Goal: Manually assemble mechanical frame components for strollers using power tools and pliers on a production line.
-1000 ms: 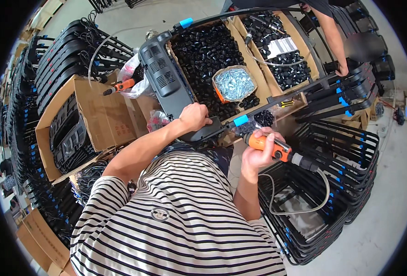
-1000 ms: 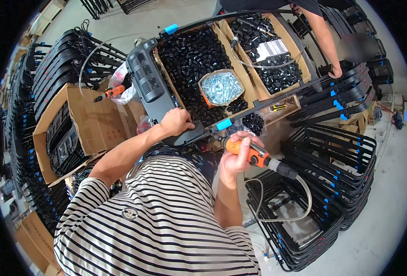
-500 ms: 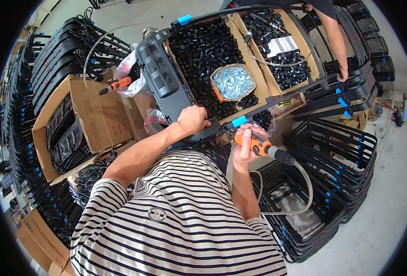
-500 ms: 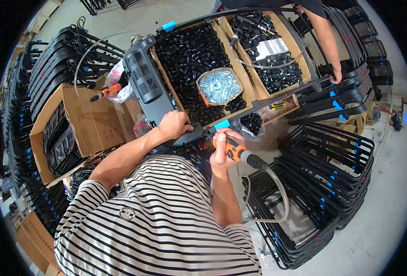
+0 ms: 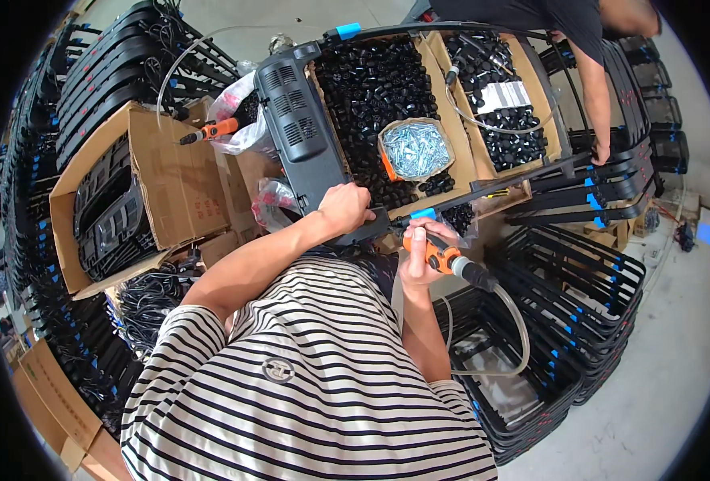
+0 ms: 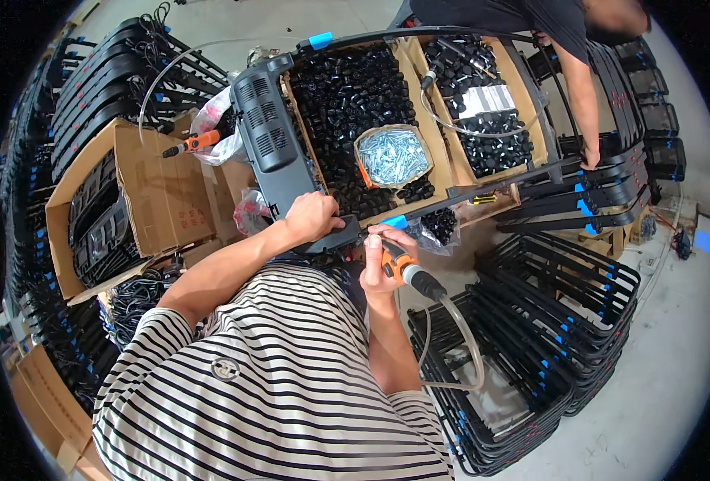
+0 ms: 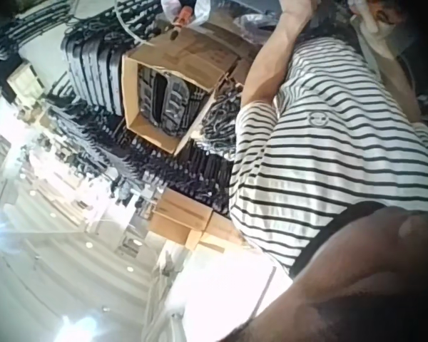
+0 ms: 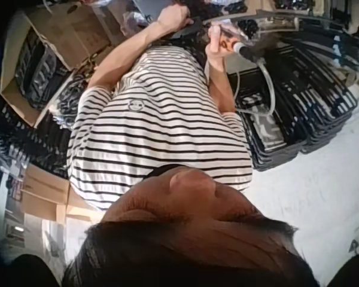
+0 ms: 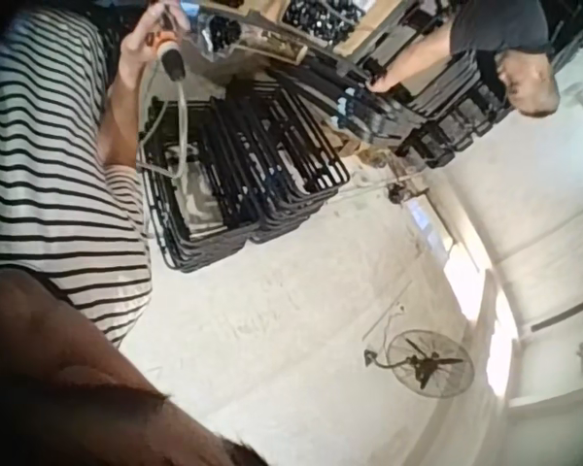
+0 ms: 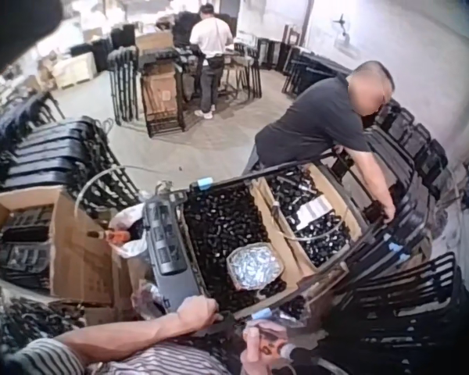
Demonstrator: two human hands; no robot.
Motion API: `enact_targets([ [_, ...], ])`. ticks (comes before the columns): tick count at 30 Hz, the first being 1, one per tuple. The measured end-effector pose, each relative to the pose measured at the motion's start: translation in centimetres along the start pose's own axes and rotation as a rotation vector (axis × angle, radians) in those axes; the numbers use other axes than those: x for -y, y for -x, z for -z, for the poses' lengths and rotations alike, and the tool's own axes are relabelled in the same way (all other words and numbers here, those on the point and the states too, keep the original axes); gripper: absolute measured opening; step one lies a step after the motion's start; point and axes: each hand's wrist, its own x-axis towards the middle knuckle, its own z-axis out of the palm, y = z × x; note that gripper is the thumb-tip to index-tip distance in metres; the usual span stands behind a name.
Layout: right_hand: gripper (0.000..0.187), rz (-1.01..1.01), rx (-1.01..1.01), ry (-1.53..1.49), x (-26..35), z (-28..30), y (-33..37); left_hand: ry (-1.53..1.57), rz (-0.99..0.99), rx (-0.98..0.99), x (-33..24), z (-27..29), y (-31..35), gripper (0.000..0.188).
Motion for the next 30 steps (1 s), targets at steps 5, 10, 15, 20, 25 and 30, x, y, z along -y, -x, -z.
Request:
enact_targets([
  [5,0.021,-0.027,0.117,0.105,-0.9,0.1,0.3,0.024,0.014,0.002,-0.1,0.1,0.5,0.034],
  [10,0.02,-0.059,0.206,0.121,-1.5,0.0,0.3,0.038,0.007,-0.044,0.1,-0.6,1.4,0.032],
  [15,0.018,-0.147,0.177,0.02,-1.8,0.6,0.2,0.419,0.076,-0.265,1.5,-1.6,2.5,0.029],
  [20,0.019,-0.134,0.266,0.028,-1.7,0.5,0.1,1.455,0.277,0.003,3.5,-2.3,6.7,0.026],
  [25,0.02,-0.128,0.317,0.039,-1.9,0.8,-0.3,1.907,0.352,0.032,2.1,-3.1,10.1,0.025],
  [30,0.02,-0.113,0.332,-0.029,-2.1,1.1,0.1,1.869,0.391,0.059,2.3,-4.6,11.1,0.027],
])
